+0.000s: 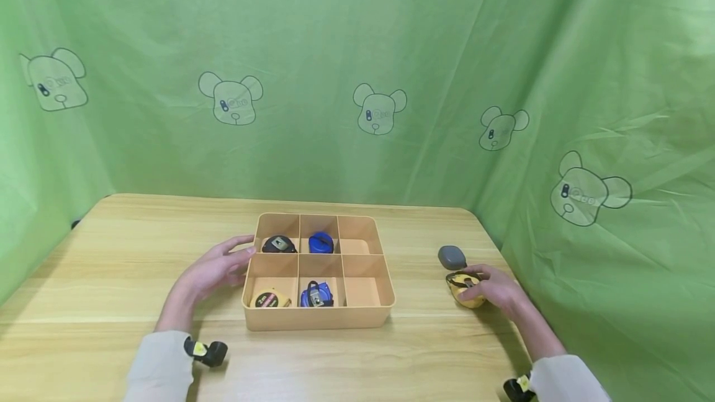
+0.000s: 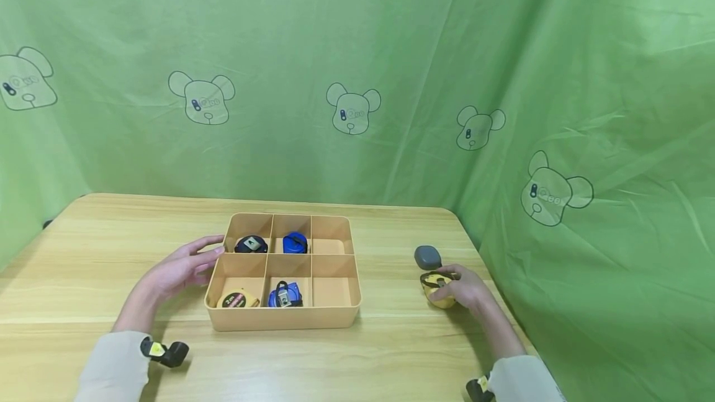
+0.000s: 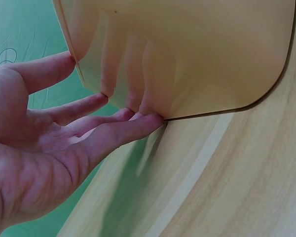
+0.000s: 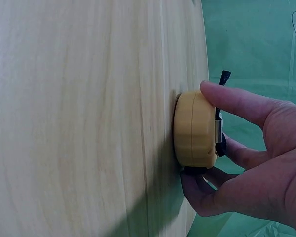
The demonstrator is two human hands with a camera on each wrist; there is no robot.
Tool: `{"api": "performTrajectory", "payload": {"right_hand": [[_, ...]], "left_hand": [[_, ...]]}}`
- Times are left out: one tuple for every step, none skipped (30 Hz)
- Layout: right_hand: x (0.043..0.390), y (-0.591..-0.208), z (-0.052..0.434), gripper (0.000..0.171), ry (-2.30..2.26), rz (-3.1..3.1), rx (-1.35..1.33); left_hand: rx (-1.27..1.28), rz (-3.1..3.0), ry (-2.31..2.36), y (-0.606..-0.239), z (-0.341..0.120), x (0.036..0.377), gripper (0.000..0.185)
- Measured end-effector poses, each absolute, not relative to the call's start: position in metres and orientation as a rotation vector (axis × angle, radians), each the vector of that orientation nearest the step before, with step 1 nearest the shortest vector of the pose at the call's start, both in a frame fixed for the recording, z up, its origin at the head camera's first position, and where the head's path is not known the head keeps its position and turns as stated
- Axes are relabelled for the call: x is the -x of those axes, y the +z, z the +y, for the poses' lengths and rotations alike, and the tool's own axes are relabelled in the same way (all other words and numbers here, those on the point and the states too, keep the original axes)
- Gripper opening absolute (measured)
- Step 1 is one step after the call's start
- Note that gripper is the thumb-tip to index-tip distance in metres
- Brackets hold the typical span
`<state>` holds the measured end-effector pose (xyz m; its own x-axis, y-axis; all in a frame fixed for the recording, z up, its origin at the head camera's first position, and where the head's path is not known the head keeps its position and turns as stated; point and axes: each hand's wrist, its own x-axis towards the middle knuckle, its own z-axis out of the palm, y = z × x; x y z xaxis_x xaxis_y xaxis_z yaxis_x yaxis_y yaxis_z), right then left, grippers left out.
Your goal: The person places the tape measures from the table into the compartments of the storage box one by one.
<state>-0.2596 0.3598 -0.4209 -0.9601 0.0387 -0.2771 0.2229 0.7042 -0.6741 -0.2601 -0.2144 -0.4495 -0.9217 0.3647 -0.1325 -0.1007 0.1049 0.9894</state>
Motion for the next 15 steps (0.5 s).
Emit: {"api": "performTrajectory", "payload": {"right_hand": [[0.2596, -0.4208, 0.3596, 0.085, -1.102, 2.671, -0.207], [0.2596, -0.4208, 0.3594, 0.085, -1.105, 2.668, -0.207], [0.2597, -0.4206, 0.3592, 0.085, -1.107, 2.667, -0.204], [0.2595, -0.4201, 0.3589, 0.085, -1.109, 2.665, -0.201], [0.2595, -0.4197, 0.3587, 0.085, -1.112, 2.663, -0.196], [0.2595, -0.4195, 0.3586, 0.085, -1.116, 2.66, -0.191], [0.2595, -0.4193, 0.3586, 0.085, -1.116, 2.659, -0.186], [0.2595, -0.4192, 0.3587, 0.085, -1.118, 2.657, -0.185], [0.2594, -0.4192, 0.3587, 0.086, -1.118, 2.656, -0.186], [0.2592, -0.4192, 0.3587, 0.086, -1.117, 2.655, -0.187], [0.2591, -0.4196, 0.3589, 0.086, -1.115, 2.656, -0.187], [0.2589, -0.4199, 0.3591, 0.086, -1.114, 2.654, -0.187], [0.2588, -0.4202, 0.3593, 0.087, -1.114, 2.654, -0.188], [0.2584, -0.4203, 0.3593, 0.087, -1.115, 2.654, -0.19], [0.2582, -0.4205, 0.3593, 0.087, -1.119, 2.654, -0.194]], "left_hand": [[-0.258, 2.046, 1.877, -0.4495, -0.2144, 0.26, 0.071], [-0.256, 2.046, 1.878, -0.4495, -0.2144, 0.2599, 0.071], [-0.255, 2.047, 1.878, -0.4495, -0.2144, 0.2598, 0.071], [-0.254, 2.047, 1.877, -0.4494, -0.2143, 0.2597, 0.071], [-0.254, 2.047, 1.877, -0.4495, -0.2143, 0.2597, 0.072], [-0.254, 2.046, 1.878, -0.4494, -0.2143, 0.2597, 0.072], [-0.252, 2.045, 1.881, -0.4493, -0.2142, 0.2597, 0.072], [-0.251, 2.044, 1.882, -0.4493, -0.2141, 0.2597, 0.073], [-0.25, 2.042, 1.884, -0.4492, -0.214, 0.2597, 0.073], [-0.25, 2.042, 1.885, -0.4491, -0.214, 0.2598, 0.074], [-0.249, 2.043, 1.885, -0.4491, -0.214, 0.2598, 0.074], [-0.247, 2.044, 1.884, -0.449, -0.214, 0.2598, 0.075], [-0.244, 2.047, 1.883, -0.4489, -0.2141, 0.2598, 0.075], [-0.243, 2.05, 1.88, -0.449, -0.2142, 0.2599, 0.075], [-0.242, 2.051, 1.878, -0.4491, -0.2143, 0.26, 0.075]]}}
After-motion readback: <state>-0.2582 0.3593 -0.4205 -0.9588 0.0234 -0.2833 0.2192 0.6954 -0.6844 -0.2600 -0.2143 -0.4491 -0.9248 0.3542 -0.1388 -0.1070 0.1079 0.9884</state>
